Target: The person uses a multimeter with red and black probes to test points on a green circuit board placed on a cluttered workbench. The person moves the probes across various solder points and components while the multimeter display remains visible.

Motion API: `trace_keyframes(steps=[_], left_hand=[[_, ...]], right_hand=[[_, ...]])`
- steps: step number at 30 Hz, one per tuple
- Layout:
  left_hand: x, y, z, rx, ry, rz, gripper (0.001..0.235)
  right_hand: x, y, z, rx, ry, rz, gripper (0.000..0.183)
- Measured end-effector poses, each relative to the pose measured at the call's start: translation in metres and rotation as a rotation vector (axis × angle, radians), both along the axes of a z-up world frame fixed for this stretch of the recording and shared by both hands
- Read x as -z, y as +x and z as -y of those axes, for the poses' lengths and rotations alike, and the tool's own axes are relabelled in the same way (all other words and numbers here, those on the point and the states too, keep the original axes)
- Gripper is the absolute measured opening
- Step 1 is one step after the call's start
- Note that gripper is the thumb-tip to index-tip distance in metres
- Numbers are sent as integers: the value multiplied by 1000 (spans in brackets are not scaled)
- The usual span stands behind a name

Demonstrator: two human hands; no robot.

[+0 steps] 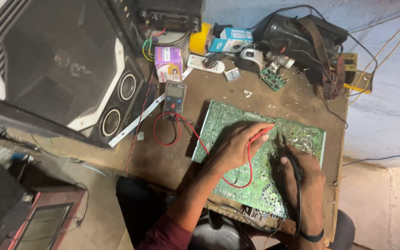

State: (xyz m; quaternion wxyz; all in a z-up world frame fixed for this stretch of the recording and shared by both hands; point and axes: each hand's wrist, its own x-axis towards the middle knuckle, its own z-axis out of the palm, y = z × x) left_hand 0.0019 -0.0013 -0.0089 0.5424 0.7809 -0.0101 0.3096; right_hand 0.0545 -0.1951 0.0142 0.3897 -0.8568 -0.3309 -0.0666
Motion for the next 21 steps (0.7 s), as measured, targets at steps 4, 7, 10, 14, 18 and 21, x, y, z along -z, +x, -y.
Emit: trace_keyframes(steps=[4, 7, 10, 14, 18, 21], left_hand=[[-5, -1, -1, -41, 107, -25, 28], [-11, -3, 0, 46, -47, -100, 31], [-15, -3, -2, 74, -25, -107, 33], [-17, 2, -5, -1, 216, -83, 36], [-16, 1, -4, -36, 281, -106, 38], [-15, 1, -4, -21, 269, -129, 38]], right_hand=[[7, 3, 3, 3, -13, -6, 32], [9, 3, 1, -4, 2, -10, 27], [7, 3, 1, 21, -5, -43, 27], [-2, 3, -1, 0, -25, -34, 31], [-9, 2, -5, 2, -59, -36, 36], [-14, 7, -4, -61, -61, -60, 39]])
